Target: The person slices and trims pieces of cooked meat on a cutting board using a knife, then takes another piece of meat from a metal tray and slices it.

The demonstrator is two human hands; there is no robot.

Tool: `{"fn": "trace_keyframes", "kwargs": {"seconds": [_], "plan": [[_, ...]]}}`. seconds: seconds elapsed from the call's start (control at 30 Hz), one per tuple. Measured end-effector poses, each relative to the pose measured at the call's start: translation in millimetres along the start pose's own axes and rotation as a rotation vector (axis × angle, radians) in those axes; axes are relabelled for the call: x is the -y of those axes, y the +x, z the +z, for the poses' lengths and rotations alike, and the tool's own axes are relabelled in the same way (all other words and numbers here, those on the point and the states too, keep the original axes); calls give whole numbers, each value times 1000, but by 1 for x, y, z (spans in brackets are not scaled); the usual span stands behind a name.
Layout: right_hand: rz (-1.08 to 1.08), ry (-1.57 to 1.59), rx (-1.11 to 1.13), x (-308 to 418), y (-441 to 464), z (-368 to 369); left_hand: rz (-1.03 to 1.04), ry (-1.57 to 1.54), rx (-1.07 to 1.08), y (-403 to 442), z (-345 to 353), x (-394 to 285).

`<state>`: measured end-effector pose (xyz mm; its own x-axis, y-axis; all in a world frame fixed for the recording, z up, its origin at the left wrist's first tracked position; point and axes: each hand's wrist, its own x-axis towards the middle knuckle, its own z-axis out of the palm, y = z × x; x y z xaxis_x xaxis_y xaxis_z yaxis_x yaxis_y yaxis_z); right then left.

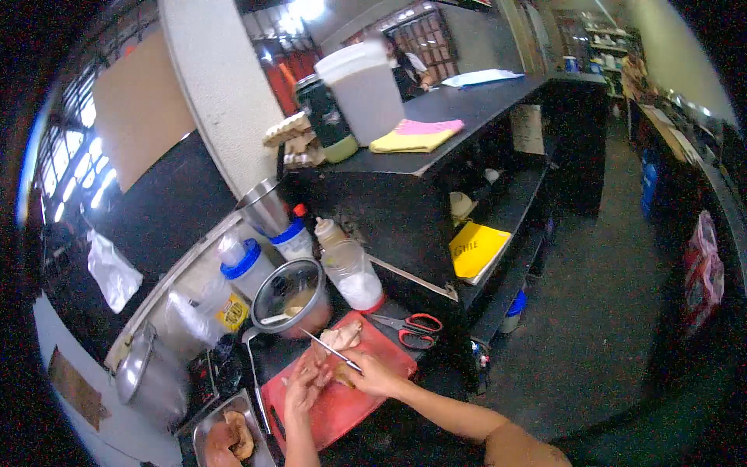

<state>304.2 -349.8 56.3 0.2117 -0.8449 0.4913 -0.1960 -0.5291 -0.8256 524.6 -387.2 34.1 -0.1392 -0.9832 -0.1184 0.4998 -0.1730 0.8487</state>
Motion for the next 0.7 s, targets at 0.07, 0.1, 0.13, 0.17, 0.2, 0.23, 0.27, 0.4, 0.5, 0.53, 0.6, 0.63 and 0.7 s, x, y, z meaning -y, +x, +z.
{"fn": "trace_keyframes", "kwargs": {"seconds": [0.07,0.1,0.13,0.17,0.2,0.23,0.27,0.4,0.5,0.53,0.6,0.63,0.7], "plan": [[20,18,1,-8,-3,0,8,19,-3,-2,4,-1],[43,-2,13,-6,-5,-4,5,11,-6,-3,6,-1],[43,15,2,-7,-6,-5,2,2,-10,-3,8,-1],[44,31,-8,-10,-8,-5,1,8,-10,-4,9,-2],[44,47,-14,-11,-9,-5,1,12,-12,-7,12,-3],[60,41,-42,-11,-10,-5,3,13,-18,-9,13,-4],[97,83,-7,-13,-12,-6,3,13,-15,-9,15,-4],[152,196,32,-20,-13,-7,18,20,-20,-11,17,-2],[221,269,28,-38,-16,0,10,1,-38,-12,19,0],[259,297,36,-43,-17,2,3,-12,-45,-13,20,0],[275,308,32,-51,-18,4,4,-20,-43,-16,23,1],[283,315,29,-55,-19,6,5,-23,-42,-16,23,1],[302,246,11,-60,-24,9,5,-13,-49,-16,22,2]]}}
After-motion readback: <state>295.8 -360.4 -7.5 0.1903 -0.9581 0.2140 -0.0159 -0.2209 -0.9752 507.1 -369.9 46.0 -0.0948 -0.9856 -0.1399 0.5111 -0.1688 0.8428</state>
